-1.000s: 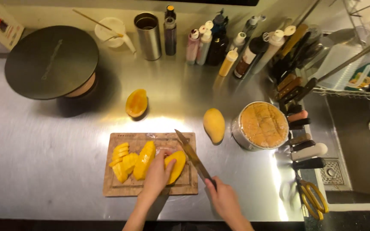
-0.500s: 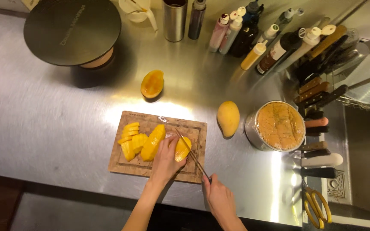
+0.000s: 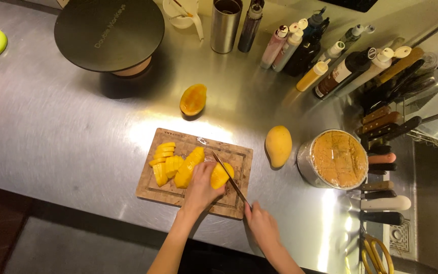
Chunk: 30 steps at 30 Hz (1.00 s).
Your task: Peeling and slicing mangoes on a cutting board in a bakery kitchen environment.
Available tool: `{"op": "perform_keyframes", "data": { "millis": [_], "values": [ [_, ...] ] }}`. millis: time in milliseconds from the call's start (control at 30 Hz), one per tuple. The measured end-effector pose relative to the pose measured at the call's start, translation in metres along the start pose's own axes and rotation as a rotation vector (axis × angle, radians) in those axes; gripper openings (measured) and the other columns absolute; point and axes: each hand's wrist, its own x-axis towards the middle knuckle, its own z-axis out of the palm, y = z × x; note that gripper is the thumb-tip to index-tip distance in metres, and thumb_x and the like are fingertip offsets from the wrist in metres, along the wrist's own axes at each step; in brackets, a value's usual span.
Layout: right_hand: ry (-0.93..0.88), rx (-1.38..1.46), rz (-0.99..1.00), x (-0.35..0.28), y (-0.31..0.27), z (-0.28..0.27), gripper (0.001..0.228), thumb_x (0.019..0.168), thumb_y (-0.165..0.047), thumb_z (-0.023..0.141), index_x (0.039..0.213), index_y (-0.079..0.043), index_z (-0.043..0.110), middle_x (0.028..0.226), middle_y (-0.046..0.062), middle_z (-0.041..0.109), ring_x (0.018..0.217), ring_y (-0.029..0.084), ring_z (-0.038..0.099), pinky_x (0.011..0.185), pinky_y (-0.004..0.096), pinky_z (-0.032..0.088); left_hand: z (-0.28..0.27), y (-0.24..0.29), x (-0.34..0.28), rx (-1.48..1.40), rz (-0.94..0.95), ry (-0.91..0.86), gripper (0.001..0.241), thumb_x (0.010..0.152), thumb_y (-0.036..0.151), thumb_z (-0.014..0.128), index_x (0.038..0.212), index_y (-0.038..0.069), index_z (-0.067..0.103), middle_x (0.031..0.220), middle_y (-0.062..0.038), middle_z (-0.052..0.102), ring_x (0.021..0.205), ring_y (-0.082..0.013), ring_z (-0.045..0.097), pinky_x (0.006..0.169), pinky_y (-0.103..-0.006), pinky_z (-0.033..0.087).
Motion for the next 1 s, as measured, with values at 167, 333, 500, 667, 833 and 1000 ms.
{"op": "perform_keyframes", "data": {
  "millis": [167, 333, 500, 667, 833, 1000],
  "values": [
    [0.019, 0.308, 0.059, -0.034, 0.04, 0.003, 0.043, 0.103, -0.041, 0.049, 0.092, -0.003, 0.065, 0.068, 0.019, 0.069, 0.064, 0.039, 0.066, 0.062, 0.048, 0.052, -0.012, 0.018, 0.041, 0.042, -0.075, 0.192, 0.072, 0.07, 0.014, 0.087, 0.132, -0.004, 0.057, 0.128, -0.02, 0.056, 0.123, -0.0389, 0.051, 0.103, -0.0453, 0.047],
    [0.099, 0.614, 0.183, -0.046, 0.022, -0.044, 0.045, 0.104, -0.04, 0.047, 0.089, -0.004, 0.069, 0.057, 0.011, 0.058, 0.05, 0.022, 0.058, 0.052, 0.038, 0.047, 0.032, -0.025, 0.155, 0.113, 0.066, 0.098, 0.073, 0.072, 0.018, 0.087, 0.134, -0.003, 0.056, 0.13, -0.019, 0.057, 0.122, -0.0355, 0.053, 0.107, -0.0434, 0.046],
    [0.08, 0.811, 0.319, -0.041, 0.015, -0.054, 0.047, 0.104, -0.041, 0.045, 0.093, -0.004, 0.071, 0.053, 0.004, 0.05, 0.044, 0.014, 0.048, 0.045, 0.032, 0.04, 0.054, -0.044, 0.168, 0.437, 0.182, -0.202, 0.071, 0.075, 0.028, 0.087, 0.131, -0.002, 0.057, 0.129, -0.021, 0.057, 0.122, -0.038, 0.052, 0.107, -0.0465, 0.043],
    [0.086, 1.006, 0.387, -0.033, 0.026, -0.044, 0.049, 0.107, -0.04, 0.041, 0.103, -0.003, 0.073, 0.052, 0.001, 0.044, 0.041, 0.011, 0.04, 0.04, 0.03, 0.032, 0.043, 0.019, 0.051, 0.353, -0.117, 0.128, 0.042, 0.094, 0.028, 0.07, 0.116, -0.006, 0.059, 0.104, -0.022, 0.058, 0.104, -0.04, 0.057, 0.087, -0.0488, 0.051],
    [0.084, 0.983, 0.325, -0.024, -0.001, -0.062, 0.043, 0.105, -0.037, 0.043, 0.115, -0.006, 0.071, 0.054, 0.001, 0.048, 0.042, 0.011, 0.043, 0.04, 0.03, 0.035, 0.074, 0.012, 0.015, 0.153, 0.011, 0.164, 0.027, 0.09, 0.018, 0.07, 0.111, 0.002, 0.063, 0.107, -0.016, 0.061, 0.1, -0.0328, 0.06, 0.082, -0.0442, 0.053],
    [0.11, 0.919, 0.157, -0.015, -0.022, -0.091, 0.038, 0.102, -0.032, 0.049, 0.125, -0.007, 0.068, 0.061, 0.0, 0.057, 0.05, 0.01, 0.05, 0.047, 0.028, 0.041, 0.059, 0.039, 0.018, -0.442, -0.187, 0.236, 0.02, 0.091, 0.021, 0.078, 0.105, 0.007, 0.074, 0.1, -0.007, 0.065, 0.092, -0.0201, 0.064, 0.079, -0.0364, 0.052]
  ]
}}
